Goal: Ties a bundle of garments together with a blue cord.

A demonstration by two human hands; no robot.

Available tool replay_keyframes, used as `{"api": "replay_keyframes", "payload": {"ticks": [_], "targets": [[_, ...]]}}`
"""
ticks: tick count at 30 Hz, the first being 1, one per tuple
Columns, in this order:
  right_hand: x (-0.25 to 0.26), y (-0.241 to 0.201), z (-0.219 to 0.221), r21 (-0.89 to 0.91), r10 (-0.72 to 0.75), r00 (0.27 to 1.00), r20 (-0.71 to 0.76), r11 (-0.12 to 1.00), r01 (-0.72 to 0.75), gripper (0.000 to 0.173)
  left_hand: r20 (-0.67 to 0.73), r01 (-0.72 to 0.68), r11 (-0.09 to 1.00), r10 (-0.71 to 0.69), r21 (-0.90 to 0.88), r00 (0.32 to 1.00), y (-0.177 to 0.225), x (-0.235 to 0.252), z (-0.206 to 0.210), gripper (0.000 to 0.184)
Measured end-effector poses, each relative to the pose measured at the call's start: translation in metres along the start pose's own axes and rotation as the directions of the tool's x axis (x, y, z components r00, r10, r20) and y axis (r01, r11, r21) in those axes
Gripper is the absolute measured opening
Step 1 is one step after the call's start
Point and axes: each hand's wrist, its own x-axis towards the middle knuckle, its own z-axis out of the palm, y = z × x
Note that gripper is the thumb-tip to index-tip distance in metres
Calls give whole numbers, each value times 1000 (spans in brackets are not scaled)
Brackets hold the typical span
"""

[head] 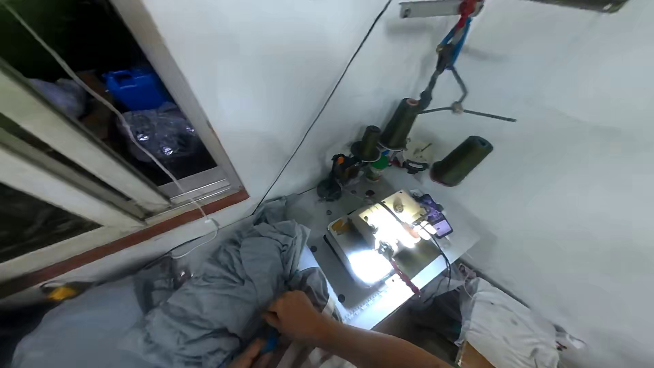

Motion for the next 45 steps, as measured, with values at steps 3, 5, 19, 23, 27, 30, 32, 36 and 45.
{"api": "replay_keyframes", "payload": {"ticks": [3, 5, 19, 23, 27, 30, 32, 36, 45], "targets": [[3, 10, 6, 18, 36, 999, -25, 999, -35, 48, -84, -26, 1000, 24, -15, 996, -16, -1, 12, 32], [6, 14, 9, 8, 31, 998, -48, 999, -31, 48, -226, -76, 997, 71, -14, 972, -20, 0, 20, 38], [22, -12, -1, 8, 42, 961, -272, 999, -42, 34, -494, -353, 446, -254, -823, 831, 6, 43, 7, 42], [38, -2, -1, -238, 46, 953, -300, 964, -122, 32, -490, -361, 397, -298, -844, 819, -3, 45, 8, 42], [54, 18, -15, -212, 138, 951, -278, 956, -201, 37, -496, -375, 389, -281, -841, 822, -10, 37, 6, 43], [57, 37, -15, -165, 175, 923, -343, 956, -242, 35, -487, -359, 402, -282, -843, 827, -16, 25, 8, 44], [59, 46, -9, -151, 203, 894, -400, 947, -283, 32, -480, -340, 424, -286, -839, 829, -17, 19, 8, 43], [69, 57, -5, -181, 221, 866, -449, 926, -331, 34, -456, -296, 453, -300, -841, 838, -20, 21, 3, 41], [59, 34, -30, -152, -2, 798, -602, 982, -112, 24, -528, -319, 549, -277, -773, 803, 28, -18, -53, 42]]}}
